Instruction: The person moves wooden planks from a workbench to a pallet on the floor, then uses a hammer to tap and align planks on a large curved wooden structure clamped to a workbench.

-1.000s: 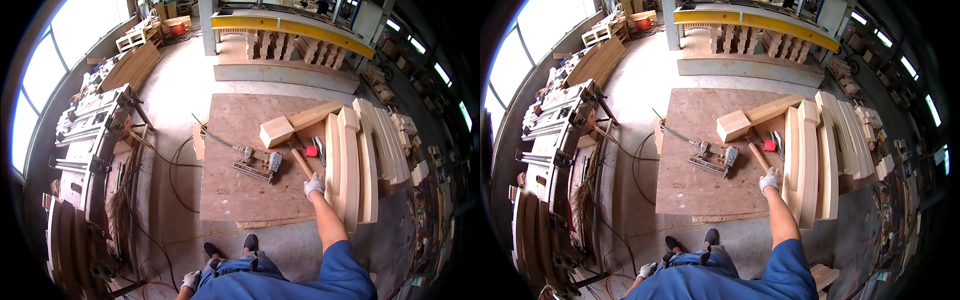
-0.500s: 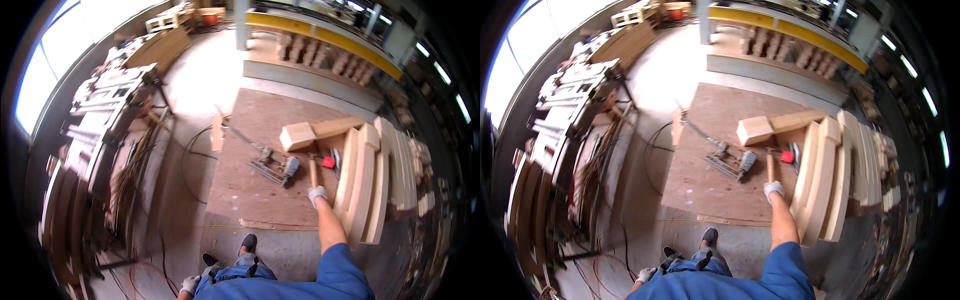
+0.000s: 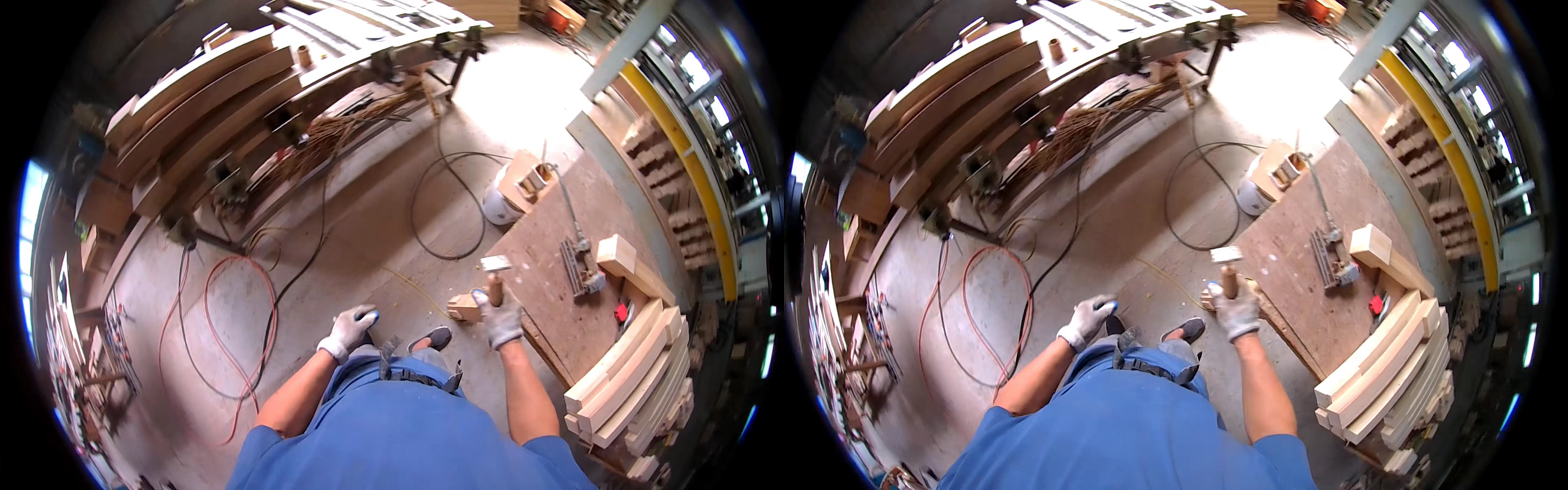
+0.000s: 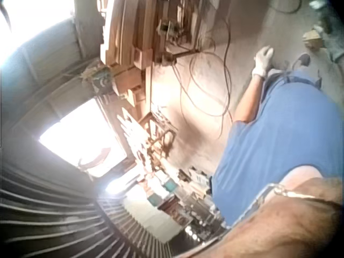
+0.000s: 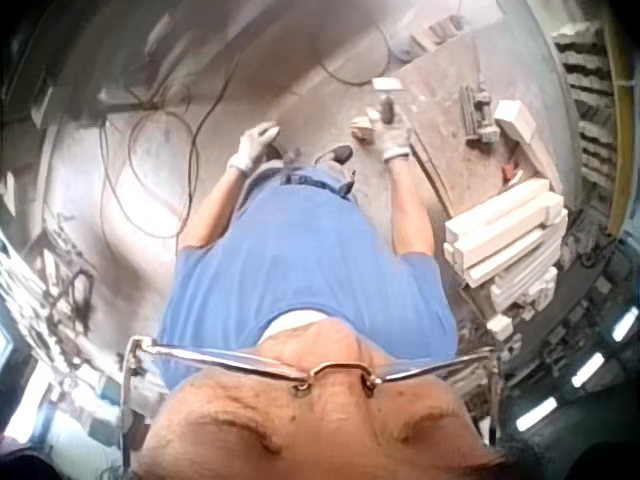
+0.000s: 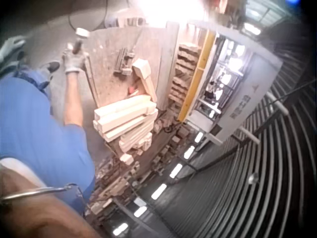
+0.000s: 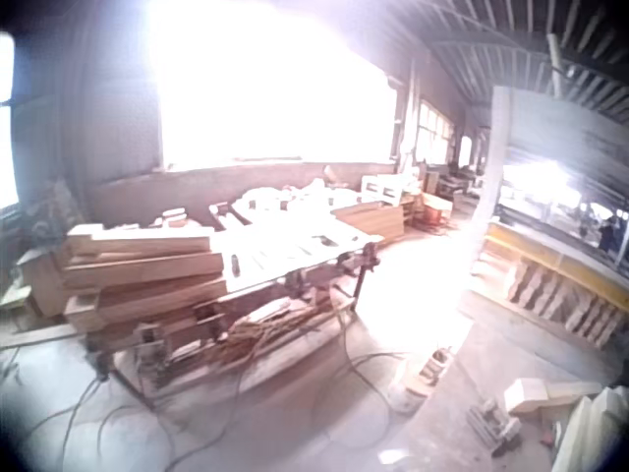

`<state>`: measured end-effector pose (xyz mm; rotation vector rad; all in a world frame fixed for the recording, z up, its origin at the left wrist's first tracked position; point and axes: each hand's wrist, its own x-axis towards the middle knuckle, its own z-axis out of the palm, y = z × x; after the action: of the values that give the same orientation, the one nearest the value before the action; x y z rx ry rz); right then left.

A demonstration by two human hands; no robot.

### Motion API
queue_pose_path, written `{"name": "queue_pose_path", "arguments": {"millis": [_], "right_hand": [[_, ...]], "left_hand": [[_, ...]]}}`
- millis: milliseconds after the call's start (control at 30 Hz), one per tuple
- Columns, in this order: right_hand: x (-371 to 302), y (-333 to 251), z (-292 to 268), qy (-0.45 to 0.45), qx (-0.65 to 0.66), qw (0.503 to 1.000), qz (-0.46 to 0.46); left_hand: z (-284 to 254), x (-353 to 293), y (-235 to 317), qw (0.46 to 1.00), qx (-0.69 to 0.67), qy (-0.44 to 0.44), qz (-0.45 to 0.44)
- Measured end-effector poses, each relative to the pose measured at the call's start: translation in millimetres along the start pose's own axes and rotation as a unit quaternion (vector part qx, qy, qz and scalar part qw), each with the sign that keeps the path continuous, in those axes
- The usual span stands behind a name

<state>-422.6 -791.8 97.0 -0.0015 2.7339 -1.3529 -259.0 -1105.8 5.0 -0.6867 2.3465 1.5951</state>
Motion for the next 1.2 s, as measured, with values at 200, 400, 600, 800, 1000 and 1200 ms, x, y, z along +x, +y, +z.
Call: {"name": "queue_pose_path", "arguments": {"millis": [200,400,600,800,1000,1200], "right_hand": [[-26.1,-88.9,88.7,-0.089,0.005,0.985,-0.150],[-31.3,-144.6,139.4,-0.221,-0.010,0.950,-0.220],[-32.9,-172.4,172.6,-0.377,-0.035,0.906,-0.189],[-43.1,-188.8,196.0,-0.498,-0.120,0.838,-0.189],[-78.6,-209.0,211.2,-0.585,-0.177,0.743,-0.272],[-145.3,-214.1,234.2,-0.621,-0.229,0.656,-0.363]], "left_hand": [[-91.7,-43.1,119.0,0.971,-0.190,0.058,0.131],[-123.5,-68.4,137.0,0.949,-0.128,0.193,0.216],[-126.9,-76.0,125.0,0.915,-0.060,0.355,0.179],[-121.0,-94.3,100.9,0.866,0.019,0.491,0.087],[-114.5,-136.7,57.4,0.810,0.127,0.571,0.044],[-83.7,-196.8,3.3,0.719,-0.384,0.579,-0.027]]}}
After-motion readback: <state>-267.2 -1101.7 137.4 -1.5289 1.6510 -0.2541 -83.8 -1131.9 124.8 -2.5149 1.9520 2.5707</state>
